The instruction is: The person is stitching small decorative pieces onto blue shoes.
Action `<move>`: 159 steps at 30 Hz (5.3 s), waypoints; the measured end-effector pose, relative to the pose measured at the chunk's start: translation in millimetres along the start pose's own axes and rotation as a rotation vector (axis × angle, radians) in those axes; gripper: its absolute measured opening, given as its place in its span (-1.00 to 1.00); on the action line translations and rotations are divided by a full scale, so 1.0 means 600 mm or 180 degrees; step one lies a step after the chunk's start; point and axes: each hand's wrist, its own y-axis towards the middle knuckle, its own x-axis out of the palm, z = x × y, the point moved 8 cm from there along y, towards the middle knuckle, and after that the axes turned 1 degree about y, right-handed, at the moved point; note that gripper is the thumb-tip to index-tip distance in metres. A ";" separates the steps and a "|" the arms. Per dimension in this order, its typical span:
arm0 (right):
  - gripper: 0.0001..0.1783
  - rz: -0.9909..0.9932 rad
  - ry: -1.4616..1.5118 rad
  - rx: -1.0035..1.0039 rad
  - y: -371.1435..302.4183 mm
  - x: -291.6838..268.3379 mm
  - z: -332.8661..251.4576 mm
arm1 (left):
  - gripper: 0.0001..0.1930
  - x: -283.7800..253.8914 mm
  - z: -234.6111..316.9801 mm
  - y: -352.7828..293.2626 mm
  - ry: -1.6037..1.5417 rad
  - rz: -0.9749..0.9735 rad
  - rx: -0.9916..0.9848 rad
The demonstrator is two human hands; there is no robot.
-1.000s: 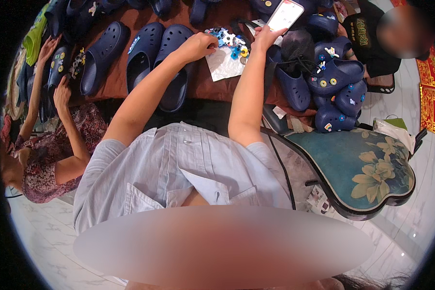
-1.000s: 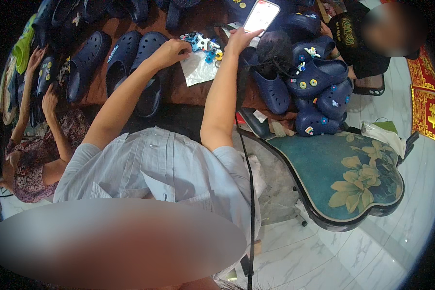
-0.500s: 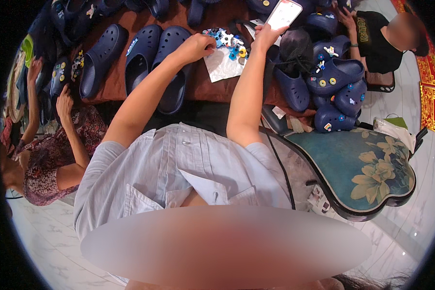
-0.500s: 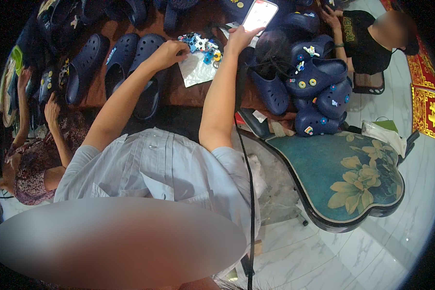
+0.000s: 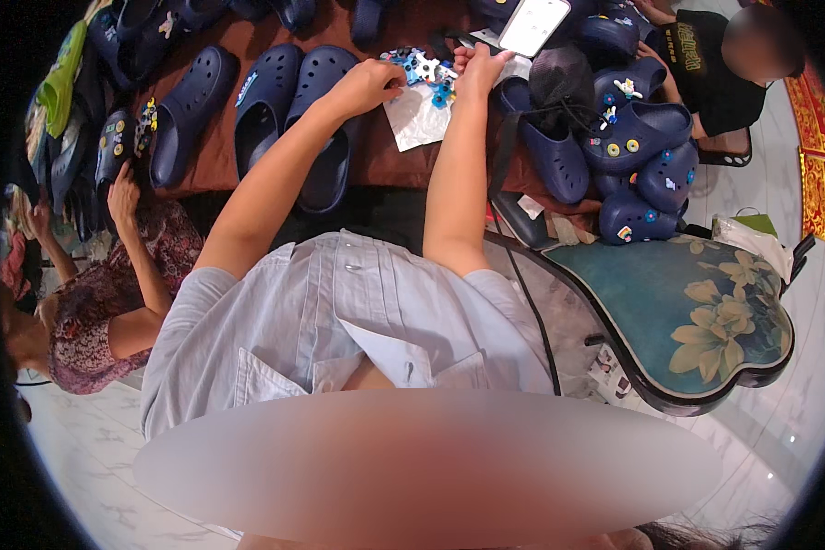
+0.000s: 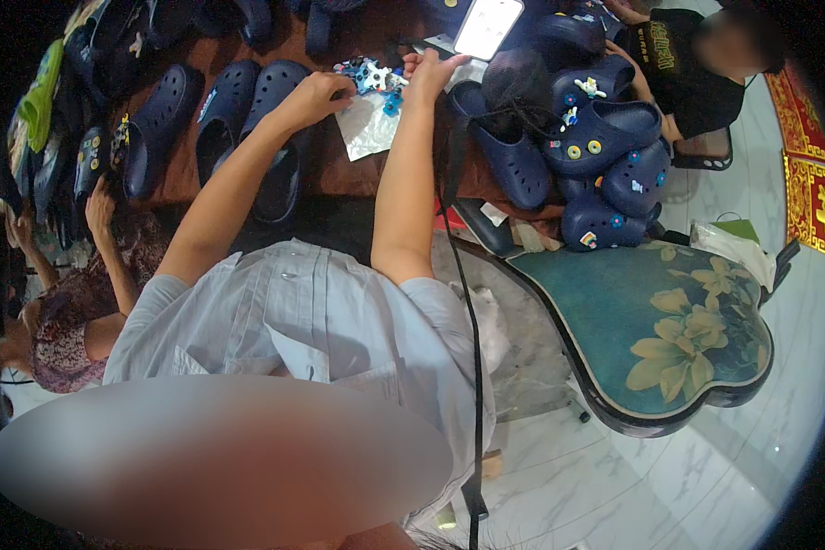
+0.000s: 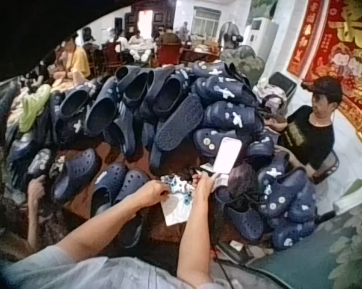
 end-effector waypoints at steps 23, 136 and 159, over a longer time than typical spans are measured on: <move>-0.01 0.0032 -0.0592 -0.0359 0.014 0.010 -0.037 | -0.81 -0.006 0.004 0.000 -0.0066 0.0005 -0.0073; -0.44 -0.0437 -0.3100 -0.1596 -0.089 0.072 -0.035 | -0.88 -0.068 0.052 -0.013 0.0825 0.0615 0.0283; -0.05 0.0390 -0.3478 -0.1574 0.070 0.036 -0.154 | -0.80 -0.207 0.063 -0.335 0.0919 0.1554 -0.0506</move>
